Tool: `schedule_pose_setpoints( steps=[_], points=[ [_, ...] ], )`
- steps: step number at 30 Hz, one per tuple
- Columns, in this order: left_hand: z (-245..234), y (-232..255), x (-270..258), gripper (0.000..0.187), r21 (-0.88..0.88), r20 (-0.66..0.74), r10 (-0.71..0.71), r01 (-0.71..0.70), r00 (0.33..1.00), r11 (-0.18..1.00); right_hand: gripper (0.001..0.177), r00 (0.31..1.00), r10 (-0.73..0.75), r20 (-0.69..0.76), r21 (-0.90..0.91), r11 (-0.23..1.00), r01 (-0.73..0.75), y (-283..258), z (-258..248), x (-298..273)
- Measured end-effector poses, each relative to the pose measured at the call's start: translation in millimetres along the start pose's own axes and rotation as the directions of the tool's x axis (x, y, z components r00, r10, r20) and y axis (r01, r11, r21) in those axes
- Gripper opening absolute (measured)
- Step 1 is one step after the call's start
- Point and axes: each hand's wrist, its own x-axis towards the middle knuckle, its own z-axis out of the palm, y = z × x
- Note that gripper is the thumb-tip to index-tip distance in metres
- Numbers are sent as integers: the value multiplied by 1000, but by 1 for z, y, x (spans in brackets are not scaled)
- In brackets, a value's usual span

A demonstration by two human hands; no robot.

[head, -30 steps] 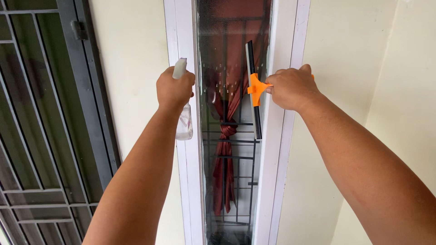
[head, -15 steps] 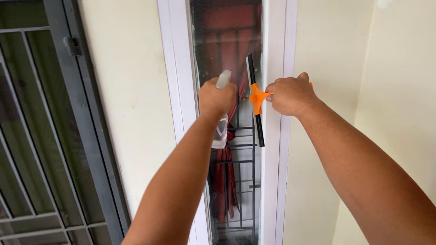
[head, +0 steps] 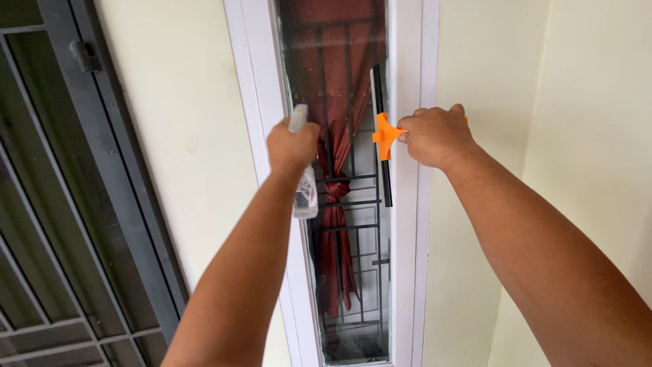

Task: The person cleans a window pane by spraying liquid onto the glass with a spray bottle and wiping it down with a squeegee.

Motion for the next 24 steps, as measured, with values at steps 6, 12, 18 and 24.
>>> schedule_pose_setpoints(
  steps=[6,12,18,24],
  points=[
    [-59,2,-3,27,-11,22,-124,124,992,992,30,1000,-14,19,-18,1000,14,-2,16,8],
    [-81,-13,-11,23,-30,-45,-74,72,996,997,28,999,-40,-11,5,999,40,6,34,6],
    [-50,-28,-28,30,115,-7,-143,142,990,983,31,999,30,26,9,1000,-30,26,48,2],
    [20,-42,-37,44,-151,63,-186,194,980,969,28,994,58,89,62,996,-64,43,60,-6]
  ],
)
